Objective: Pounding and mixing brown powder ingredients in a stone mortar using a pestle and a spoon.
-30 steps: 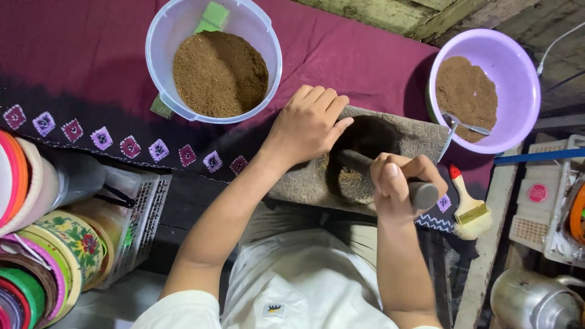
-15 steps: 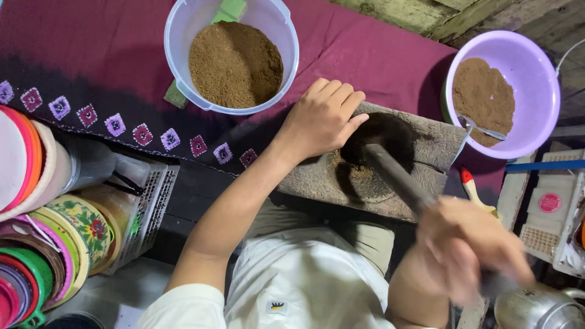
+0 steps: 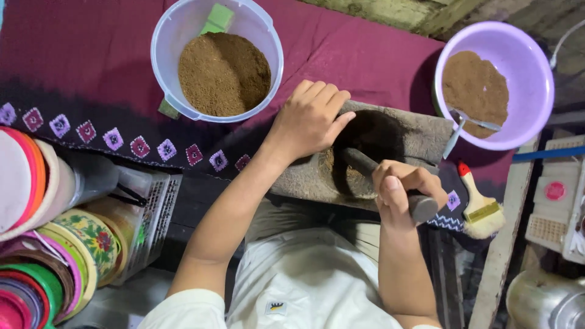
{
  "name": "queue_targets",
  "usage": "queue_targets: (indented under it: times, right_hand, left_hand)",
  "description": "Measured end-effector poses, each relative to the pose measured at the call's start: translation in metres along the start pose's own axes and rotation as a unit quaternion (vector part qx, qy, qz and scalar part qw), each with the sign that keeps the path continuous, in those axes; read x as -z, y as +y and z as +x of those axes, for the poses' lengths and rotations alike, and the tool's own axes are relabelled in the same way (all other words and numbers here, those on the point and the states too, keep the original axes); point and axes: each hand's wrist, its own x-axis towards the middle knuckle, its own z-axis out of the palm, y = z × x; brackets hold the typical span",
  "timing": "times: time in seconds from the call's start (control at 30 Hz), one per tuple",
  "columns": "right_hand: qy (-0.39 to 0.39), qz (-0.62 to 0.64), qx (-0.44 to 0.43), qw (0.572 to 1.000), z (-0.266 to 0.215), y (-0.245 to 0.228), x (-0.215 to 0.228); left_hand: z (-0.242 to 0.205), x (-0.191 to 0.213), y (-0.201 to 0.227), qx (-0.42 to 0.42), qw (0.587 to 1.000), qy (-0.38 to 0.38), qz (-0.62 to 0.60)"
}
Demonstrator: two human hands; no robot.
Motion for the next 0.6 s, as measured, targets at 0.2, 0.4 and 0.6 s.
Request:
queue_targets:
  times: [0.2, 0.4, 0.6]
  right_hand:
    - [-0.009, -0.015, 0.047, 0.999, -0.005, -0.020, -0.003]
    - [-0.019, -0.011, 0.074, 0.997, 0.001, -0.069, -0.004]
    - [0.068, -0.054, 0.087, 0.992, 0.015, -0.103, -0.017]
  left_hand:
    - [0.001, -0.002, 0.001, 0.002, 1.000, -0.001, -0.002]
    - [-0.004, -0.003, 0.003, 0.002, 1.000, -0.001, -0.004]
    - [-0.005, 0.003, 0.007, -0.001, 1.000, 0.011, 0.006]
